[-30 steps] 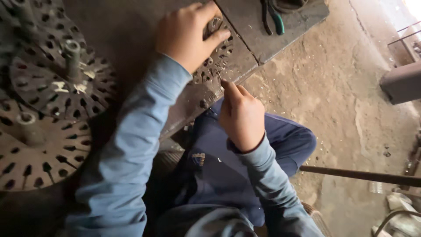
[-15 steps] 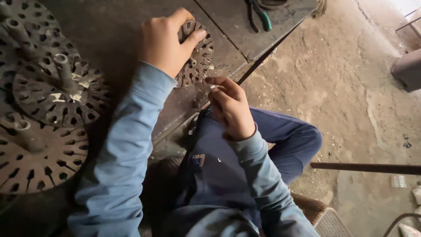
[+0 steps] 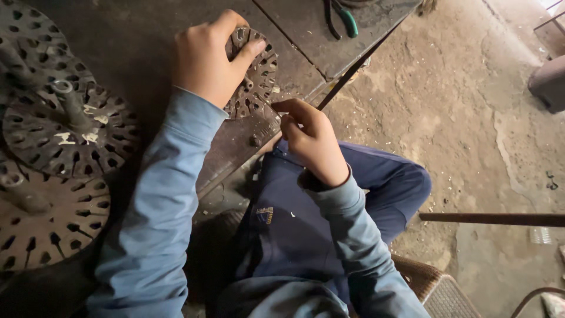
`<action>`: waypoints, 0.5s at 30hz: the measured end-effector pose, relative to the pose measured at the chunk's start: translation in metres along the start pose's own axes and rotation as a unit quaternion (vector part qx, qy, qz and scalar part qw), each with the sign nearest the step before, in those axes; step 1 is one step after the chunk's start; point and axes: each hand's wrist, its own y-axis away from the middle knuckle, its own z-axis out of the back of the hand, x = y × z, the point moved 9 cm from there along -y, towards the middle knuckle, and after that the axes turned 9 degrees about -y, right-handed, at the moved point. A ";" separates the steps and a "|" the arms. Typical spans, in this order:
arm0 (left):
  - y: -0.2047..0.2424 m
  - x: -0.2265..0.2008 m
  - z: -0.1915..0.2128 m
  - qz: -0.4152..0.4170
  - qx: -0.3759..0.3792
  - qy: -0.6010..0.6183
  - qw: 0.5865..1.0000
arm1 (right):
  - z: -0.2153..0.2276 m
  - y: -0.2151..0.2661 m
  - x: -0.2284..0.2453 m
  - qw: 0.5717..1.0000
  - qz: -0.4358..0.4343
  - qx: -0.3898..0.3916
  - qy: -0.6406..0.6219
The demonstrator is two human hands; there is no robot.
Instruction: The person uses a small metal tool to scrape and clean the surface of a circular metal part with multiple holes. They repeatedly scrape the edges and inner sections of the part, removing small metal shavings that fall onto the workbench.
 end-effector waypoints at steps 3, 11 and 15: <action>0.000 -0.004 0.002 -0.005 -0.006 -0.010 1.000 | -0.004 -0.006 0.000 0.999 0.014 0.026 0.036; 0.003 -0.005 0.005 0.036 0.013 -0.058 0.998 | -0.002 -0.013 -0.015 0.999 0.033 -0.026 0.010; 0.004 -0.003 0.006 0.055 0.020 -0.076 0.995 | -0.002 -0.015 -0.020 0.997 -0.001 0.026 -0.067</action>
